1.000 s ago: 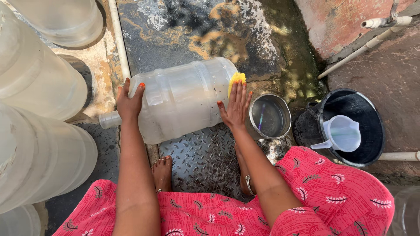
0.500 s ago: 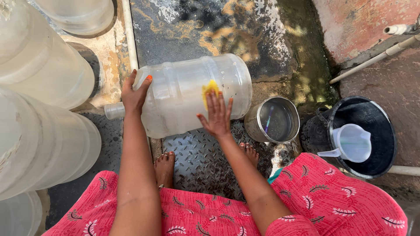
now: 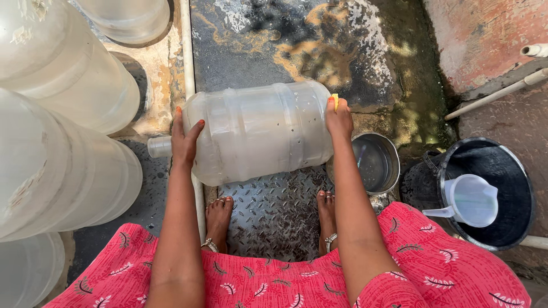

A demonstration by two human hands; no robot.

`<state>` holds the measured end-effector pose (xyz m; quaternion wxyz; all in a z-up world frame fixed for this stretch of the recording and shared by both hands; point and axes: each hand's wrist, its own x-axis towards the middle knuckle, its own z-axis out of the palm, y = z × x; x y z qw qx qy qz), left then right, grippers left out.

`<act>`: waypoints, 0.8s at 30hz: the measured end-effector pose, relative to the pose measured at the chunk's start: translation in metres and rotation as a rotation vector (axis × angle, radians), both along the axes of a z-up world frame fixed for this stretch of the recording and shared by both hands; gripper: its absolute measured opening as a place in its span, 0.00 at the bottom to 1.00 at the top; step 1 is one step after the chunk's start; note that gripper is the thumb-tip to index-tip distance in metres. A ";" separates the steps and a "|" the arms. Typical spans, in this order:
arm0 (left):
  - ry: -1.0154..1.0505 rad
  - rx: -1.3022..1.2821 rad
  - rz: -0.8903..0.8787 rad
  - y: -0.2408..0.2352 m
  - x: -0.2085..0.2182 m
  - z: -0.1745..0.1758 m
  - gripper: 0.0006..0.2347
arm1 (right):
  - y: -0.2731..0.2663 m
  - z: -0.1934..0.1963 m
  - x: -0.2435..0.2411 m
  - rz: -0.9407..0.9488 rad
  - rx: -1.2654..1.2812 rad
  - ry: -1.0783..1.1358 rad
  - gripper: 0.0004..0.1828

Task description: The person scrubs the exterior of a plastic water jug with a sponge and then puts small dark items inside the jug and shakes it.

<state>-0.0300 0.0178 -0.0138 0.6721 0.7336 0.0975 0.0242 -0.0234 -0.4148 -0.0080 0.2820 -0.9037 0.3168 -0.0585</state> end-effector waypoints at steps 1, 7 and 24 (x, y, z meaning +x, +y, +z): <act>-0.014 0.101 -0.032 0.002 0.003 0.005 0.35 | 0.002 0.002 0.001 0.008 -0.027 0.034 0.26; -0.088 0.281 -0.030 -0.001 0.015 0.016 0.29 | 0.097 0.030 -0.003 0.202 -0.412 -0.242 0.34; 0.305 -0.474 0.644 0.086 0.032 -0.120 0.32 | 0.067 0.019 -0.049 0.490 -0.375 -0.245 0.45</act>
